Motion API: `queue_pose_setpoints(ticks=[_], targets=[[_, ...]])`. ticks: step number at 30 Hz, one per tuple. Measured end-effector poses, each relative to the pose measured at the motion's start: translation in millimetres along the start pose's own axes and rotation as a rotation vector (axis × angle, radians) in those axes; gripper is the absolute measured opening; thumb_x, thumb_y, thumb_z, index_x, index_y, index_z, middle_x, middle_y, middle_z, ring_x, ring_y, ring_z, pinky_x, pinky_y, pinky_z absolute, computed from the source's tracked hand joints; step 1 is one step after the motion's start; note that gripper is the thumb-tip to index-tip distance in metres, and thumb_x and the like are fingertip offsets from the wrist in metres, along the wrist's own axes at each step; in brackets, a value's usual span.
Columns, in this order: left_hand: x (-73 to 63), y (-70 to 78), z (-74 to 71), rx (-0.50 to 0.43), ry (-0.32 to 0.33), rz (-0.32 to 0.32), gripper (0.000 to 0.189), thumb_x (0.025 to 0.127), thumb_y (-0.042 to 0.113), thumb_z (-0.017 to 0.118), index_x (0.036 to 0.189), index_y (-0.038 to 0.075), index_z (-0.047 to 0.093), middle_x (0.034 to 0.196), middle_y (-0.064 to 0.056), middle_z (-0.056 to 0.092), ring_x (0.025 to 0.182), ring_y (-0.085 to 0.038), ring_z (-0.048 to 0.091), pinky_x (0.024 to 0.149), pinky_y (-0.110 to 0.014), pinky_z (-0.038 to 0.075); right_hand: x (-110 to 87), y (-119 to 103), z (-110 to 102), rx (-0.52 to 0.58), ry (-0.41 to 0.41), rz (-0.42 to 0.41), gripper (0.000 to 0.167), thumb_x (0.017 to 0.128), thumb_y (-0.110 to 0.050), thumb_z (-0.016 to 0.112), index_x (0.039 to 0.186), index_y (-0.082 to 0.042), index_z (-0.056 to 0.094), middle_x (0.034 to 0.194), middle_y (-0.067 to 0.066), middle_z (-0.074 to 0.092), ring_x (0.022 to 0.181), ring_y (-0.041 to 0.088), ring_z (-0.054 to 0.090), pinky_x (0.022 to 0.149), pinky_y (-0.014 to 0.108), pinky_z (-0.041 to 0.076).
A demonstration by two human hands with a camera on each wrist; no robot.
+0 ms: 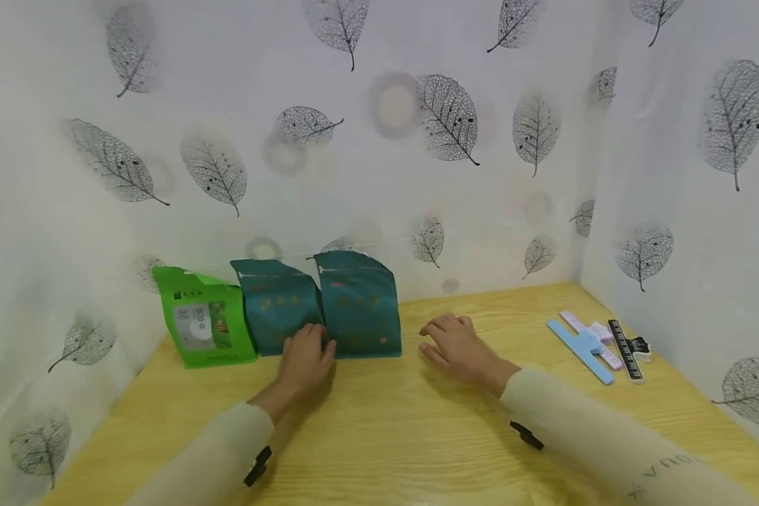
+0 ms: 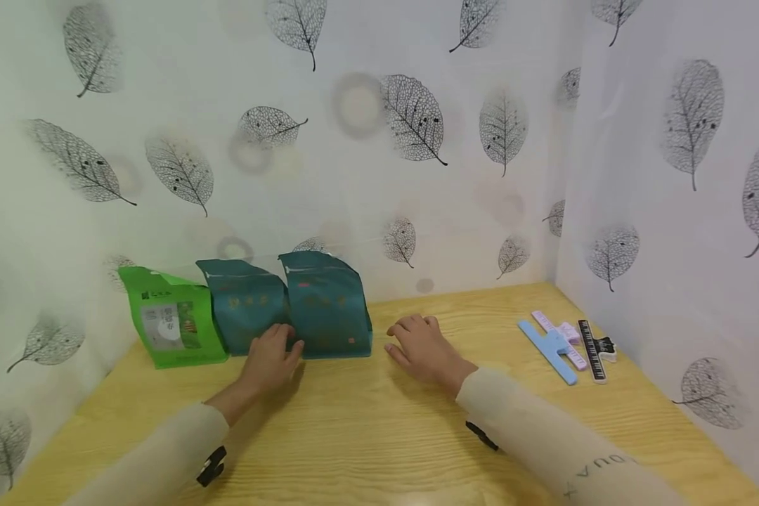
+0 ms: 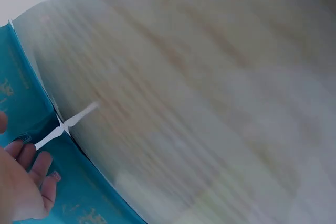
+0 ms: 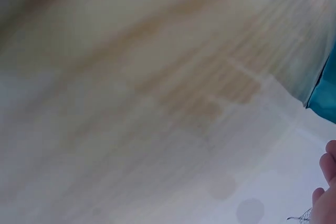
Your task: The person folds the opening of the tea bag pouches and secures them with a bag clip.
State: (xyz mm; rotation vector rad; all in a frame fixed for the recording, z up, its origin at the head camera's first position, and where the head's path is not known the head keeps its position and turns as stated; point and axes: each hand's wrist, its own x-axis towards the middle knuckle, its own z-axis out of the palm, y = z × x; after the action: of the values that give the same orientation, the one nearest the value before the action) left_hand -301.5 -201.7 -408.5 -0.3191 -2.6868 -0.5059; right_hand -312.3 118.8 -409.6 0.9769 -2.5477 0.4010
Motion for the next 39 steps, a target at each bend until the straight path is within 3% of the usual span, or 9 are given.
queue_pose_setpoints(ticks=[7, 10, 14, 17, 22, 26, 30, 35, 39], targets=[[2.0, 1.9, 10.1, 0.066, 0.044, 0.049, 0.018, 0.1, 0.018, 0.057, 0.098, 0.0, 0.063, 0.095, -0.015, 0.066, 0.09, -0.035, 0.064, 0.076, -0.052, 0.048, 15.3, -8.5, 12.8, 0.037, -0.088, 0.083, 0.037, 0.104, -0.031, 0.052, 0.129, -0.005, 0.06, 0.131, 0.011, 0.059, 0.124, 0.033, 0.051, 0.096, 0.055, 0.035], [-5.3, 4.0, 18.4, 0.089, 0.013, 0.087, 0.02, 0.101, 0.017, 0.057, 0.103, -0.002, 0.064, 0.1, -0.017, 0.067, 0.093, -0.036, 0.065, 0.078, -0.053, 0.049, 13.0, -14.2, 19.7, 0.035, -0.161, 0.126, 0.042, 0.104, -0.035, 0.05, 0.134, -0.006, 0.057, 0.136, 0.011, 0.056, 0.126, 0.033, 0.049, 0.097, 0.056, 0.034], [-16.5, 8.4, 29.9, 0.083, -0.023, 0.118, 0.023, 0.101, 0.017, 0.057, 0.108, -0.003, 0.064, 0.106, -0.018, 0.068, 0.097, -0.035, 0.066, 0.08, -0.052, 0.05, 5.8, -20.5, 26.4, 0.013, -0.222, 0.155, 0.039, 0.103, -0.037, 0.052, 0.125, -0.005, 0.058, 0.131, 0.012, 0.058, 0.12, 0.033, 0.052, 0.096, 0.056, 0.036], [-14.5, 13.8, 34.1, 0.08, 0.01, 0.165, 0.016, 0.101, 0.016, 0.058, 0.099, 0.001, 0.063, 0.096, -0.014, 0.067, 0.09, -0.031, 0.064, 0.076, -0.048, 0.048, 4.0, -20.7, 25.7, -0.015, -0.169, 0.176, 0.025, 0.103, -0.032, 0.053, 0.105, -0.007, 0.058, 0.11, 0.009, 0.06, 0.105, 0.029, 0.053, 0.089, 0.051, 0.036], [-4.4, 17.0, 28.2, 0.054, 0.05, 0.207, 0.018, 0.099, 0.015, 0.061, 0.083, 0.007, 0.056, 0.083, -0.008, 0.06, 0.08, -0.027, 0.061, 0.078, -0.05, 0.046, 12.3, -16.9, 21.4, -0.045, -0.042, 0.168, 0.019, 0.102, -0.023, 0.058, 0.089, -0.01, 0.053, 0.084, 0.002, 0.054, 0.084, 0.023, 0.05, 0.079, 0.043, 0.03], [-4.8, 10.2, 24.0, -0.042, 0.01, 0.177, 0.023, 0.097, 0.014, 0.063, 0.077, 0.01, 0.053, 0.077, -0.004, 0.058, 0.075, -0.024, 0.057, 0.083, -0.057, 0.046, 16.7, -17.4, 23.1, -0.094, -0.021, 0.133, 0.021, 0.099, -0.023, 0.063, 0.086, -0.008, 0.056, 0.08, 0.003, 0.058, 0.078, 0.022, 0.054, 0.078, 0.044, 0.032], [-8.1, 7.0, 24.5, -0.113, 0.025, 0.213, 0.025, 0.095, 0.013, 0.066, 0.074, 0.012, 0.052, 0.072, -0.001, 0.055, 0.069, -0.018, 0.053, 0.081, -0.057, 0.047, 13.3, -18.9, 22.6, -0.148, -0.016, 0.108, 0.023, 0.098, -0.025, 0.065, 0.081, -0.01, 0.058, 0.078, 0.002, 0.06, 0.074, 0.02, 0.055, 0.076, 0.043, 0.033], [-5.9, 14.3, 24.3, -0.067, 0.056, 0.259, 0.028, 0.095, 0.017, 0.066, 0.072, 0.014, 0.051, 0.073, 0.0, 0.056, 0.073, -0.02, 0.052, 0.074, -0.044, 0.038, 8.7, -14.7, 16.1, -0.169, 0.004, 0.099, 0.023, 0.096, -0.023, 0.067, 0.078, -0.011, 0.059, 0.074, 0.001, 0.061, 0.071, 0.018, 0.055, 0.074, 0.041, 0.032], [-6.2, 16.3, 23.1, -0.056, 0.1, 0.277, 0.019, 0.094, 0.018, 0.069, 0.077, 0.013, 0.061, 0.086, -0.004, 0.064, 0.086, -0.025, 0.058, 0.079, -0.048, 0.042, 6.1, -12.2, 13.6, -0.16, -0.002, 0.101, 0.022, 0.095, -0.023, 0.068, 0.078, -0.011, 0.061, 0.074, 0.0, 0.062, 0.072, 0.018, 0.056, 0.074, 0.041, 0.031]])
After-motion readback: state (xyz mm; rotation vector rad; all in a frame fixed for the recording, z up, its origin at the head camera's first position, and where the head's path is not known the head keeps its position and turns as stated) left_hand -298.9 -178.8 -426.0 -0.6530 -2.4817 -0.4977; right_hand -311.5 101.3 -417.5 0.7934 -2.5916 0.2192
